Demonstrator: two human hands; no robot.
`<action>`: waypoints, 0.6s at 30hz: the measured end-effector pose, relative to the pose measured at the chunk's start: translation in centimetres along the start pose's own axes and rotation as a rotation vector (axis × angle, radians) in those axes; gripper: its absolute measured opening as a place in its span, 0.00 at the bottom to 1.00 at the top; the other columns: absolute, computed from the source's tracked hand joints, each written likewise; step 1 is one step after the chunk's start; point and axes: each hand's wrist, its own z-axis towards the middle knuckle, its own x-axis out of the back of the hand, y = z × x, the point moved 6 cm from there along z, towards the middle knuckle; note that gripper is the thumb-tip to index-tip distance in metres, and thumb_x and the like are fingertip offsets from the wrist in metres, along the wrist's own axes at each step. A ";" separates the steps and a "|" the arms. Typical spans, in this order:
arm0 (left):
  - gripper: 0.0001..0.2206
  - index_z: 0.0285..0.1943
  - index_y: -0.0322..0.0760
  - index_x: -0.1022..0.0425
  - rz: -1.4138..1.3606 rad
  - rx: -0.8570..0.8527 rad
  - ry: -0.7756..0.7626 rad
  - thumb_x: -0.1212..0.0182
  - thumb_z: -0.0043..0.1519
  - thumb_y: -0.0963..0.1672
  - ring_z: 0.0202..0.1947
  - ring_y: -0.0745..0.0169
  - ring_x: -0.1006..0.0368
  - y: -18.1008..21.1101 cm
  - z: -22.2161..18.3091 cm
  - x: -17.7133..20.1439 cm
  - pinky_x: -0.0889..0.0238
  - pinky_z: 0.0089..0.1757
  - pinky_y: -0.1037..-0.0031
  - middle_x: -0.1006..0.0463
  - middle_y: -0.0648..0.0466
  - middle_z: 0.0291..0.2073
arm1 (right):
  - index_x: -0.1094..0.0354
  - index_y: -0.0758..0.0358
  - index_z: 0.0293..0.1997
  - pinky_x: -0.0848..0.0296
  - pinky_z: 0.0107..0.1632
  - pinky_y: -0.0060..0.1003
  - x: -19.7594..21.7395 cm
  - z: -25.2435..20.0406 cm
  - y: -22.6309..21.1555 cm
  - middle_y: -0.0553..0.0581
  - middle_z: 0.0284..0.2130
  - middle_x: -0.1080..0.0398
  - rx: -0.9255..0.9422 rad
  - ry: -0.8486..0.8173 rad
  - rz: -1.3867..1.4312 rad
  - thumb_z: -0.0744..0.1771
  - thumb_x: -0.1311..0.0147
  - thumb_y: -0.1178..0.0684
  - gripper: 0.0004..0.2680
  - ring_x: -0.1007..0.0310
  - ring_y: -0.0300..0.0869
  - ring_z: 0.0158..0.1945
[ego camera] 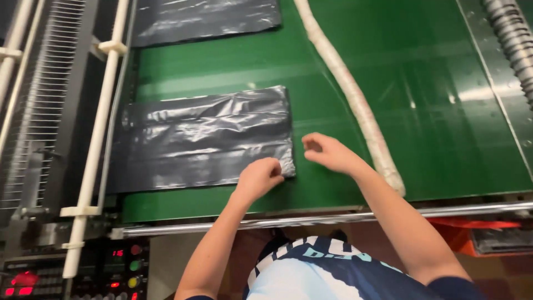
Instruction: Folding plastic bags from a conveyor belt and packing them into a larger bag.
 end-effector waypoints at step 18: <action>0.33 0.61 0.38 0.33 -0.594 0.074 0.044 0.42 0.58 0.61 0.55 0.52 0.27 -11.3 8.2 8.5 0.32 0.52 0.59 0.23 0.49 0.52 | 0.32 0.56 0.35 0.31 0.45 0.49 -5.9 17.7 1.6 0.55 0.32 0.35 0.141 0.686 -0.515 0.56 0.37 0.58 0.10 0.31 0.55 0.40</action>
